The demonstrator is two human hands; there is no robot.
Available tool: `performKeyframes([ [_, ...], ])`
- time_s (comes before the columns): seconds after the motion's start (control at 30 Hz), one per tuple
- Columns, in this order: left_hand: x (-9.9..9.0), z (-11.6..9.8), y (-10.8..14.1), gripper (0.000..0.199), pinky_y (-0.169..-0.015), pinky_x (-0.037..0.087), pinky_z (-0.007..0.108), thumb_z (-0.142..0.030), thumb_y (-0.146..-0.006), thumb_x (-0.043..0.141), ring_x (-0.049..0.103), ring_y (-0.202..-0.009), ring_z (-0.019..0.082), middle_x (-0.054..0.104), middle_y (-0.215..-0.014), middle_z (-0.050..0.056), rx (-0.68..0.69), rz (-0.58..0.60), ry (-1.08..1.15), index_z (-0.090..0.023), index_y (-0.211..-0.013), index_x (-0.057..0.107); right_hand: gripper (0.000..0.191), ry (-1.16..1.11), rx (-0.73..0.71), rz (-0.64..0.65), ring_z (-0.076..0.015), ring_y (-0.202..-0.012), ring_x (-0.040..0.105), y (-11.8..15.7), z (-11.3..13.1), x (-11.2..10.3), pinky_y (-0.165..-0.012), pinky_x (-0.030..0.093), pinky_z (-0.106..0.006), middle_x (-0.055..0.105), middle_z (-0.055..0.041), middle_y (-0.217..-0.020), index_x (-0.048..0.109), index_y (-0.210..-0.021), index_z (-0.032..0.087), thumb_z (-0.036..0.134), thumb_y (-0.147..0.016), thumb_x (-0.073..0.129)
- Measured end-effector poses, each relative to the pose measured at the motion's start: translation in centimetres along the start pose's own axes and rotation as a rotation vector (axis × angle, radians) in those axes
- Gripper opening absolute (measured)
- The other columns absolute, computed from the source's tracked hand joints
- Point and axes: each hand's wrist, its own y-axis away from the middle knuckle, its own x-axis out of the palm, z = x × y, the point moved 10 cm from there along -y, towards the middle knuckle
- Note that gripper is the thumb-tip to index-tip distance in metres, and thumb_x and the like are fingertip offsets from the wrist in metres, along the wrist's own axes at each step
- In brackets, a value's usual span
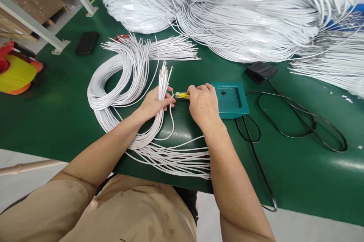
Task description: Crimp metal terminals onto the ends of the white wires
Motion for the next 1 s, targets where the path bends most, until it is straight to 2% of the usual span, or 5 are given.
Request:
performKeyframes([
  [0.23,0.0,0.5,-0.7,0.036,-0.052,0.048,0.020,-0.018,-0.073,0.069,0.069,-0.063,0.014,0.067,-0.074,-0.001,0.018,-0.024,-0.022,-0.017,-0.107,0.057,0.023,-0.054,-0.046,-0.052,-0.0261,-0.082,0.050,-0.1,0.4,-0.5,-0.084,0.036,-0.042,0.067,-0.0103,-0.076,0.064,-0.078,0.018,0.005,-0.079,0.046],
  [0.47,0.4,0.5,-0.8,0.035,-0.057,0.050,0.021,-0.015,-0.072,0.068,0.068,-0.061,0.013,0.067,-0.071,-0.002,0.009,0.013,-0.099,-0.017,-0.106,0.060,0.024,-0.025,-0.033,-0.085,-0.0267,-0.084,0.052,0.0,0.3,-1.1,-0.096,0.037,-0.049,0.064,-0.0087,-0.070,0.067,-0.080,0.019,0.008,-0.082,0.047],
  [0.7,0.5,0.1,-0.3,0.036,-0.062,0.053,0.023,-0.014,-0.072,0.068,0.070,-0.065,0.014,0.069,-0.075,0.001,-0.054,0.039,-0.064,-0.015,-0.107,0.058,0.035,0.085,0.284,-0.248,-0.0391,-0.130,0.043,2.1,-4.0,-2.7,-0.106,0.018,-0.073,0.056,-0.0224,-0.136,0.060,-0.123,0.013,0.028,-0.095,0.045],
  [0.87,-0.3,0.2,-0.3,0.038,-0.062,0.052,0.022,-0.016,-0.073,0.070,0.069,-0.067,0.014,0.067,-0.076,0.001,-0.052,0.023,-0.011,-0.015,-0.109,0.057,0.036,0.073,0.283,-0.243,-0.0385,-0.131,0.044,2.1,-4.4,-2.2,-0.108,0.020,-0.069,0.057,-0.0223,-0.136,0.059,-0.125,0.013,0.027,-0.096,0.044],
  [1.0,-0.7,0.2,-0.1,0.040,-0.054,0.045,0.018,-0.022,-0.072,0.074,0.068,-0.069,0.011,0.067,-0.102,0.005,-0.025,0.012,0.161,-0.017,-0.109,0.058,0.029,-0.118,0.147,-0.319,-0.0319,-0.118,0.054,2.2,-2.3,-3.8,-0.105,0.034,-0.054,0.066,-0.0163,-0.123,0.065,-0.116,0.015,0.027,-0.096,0.048],
])
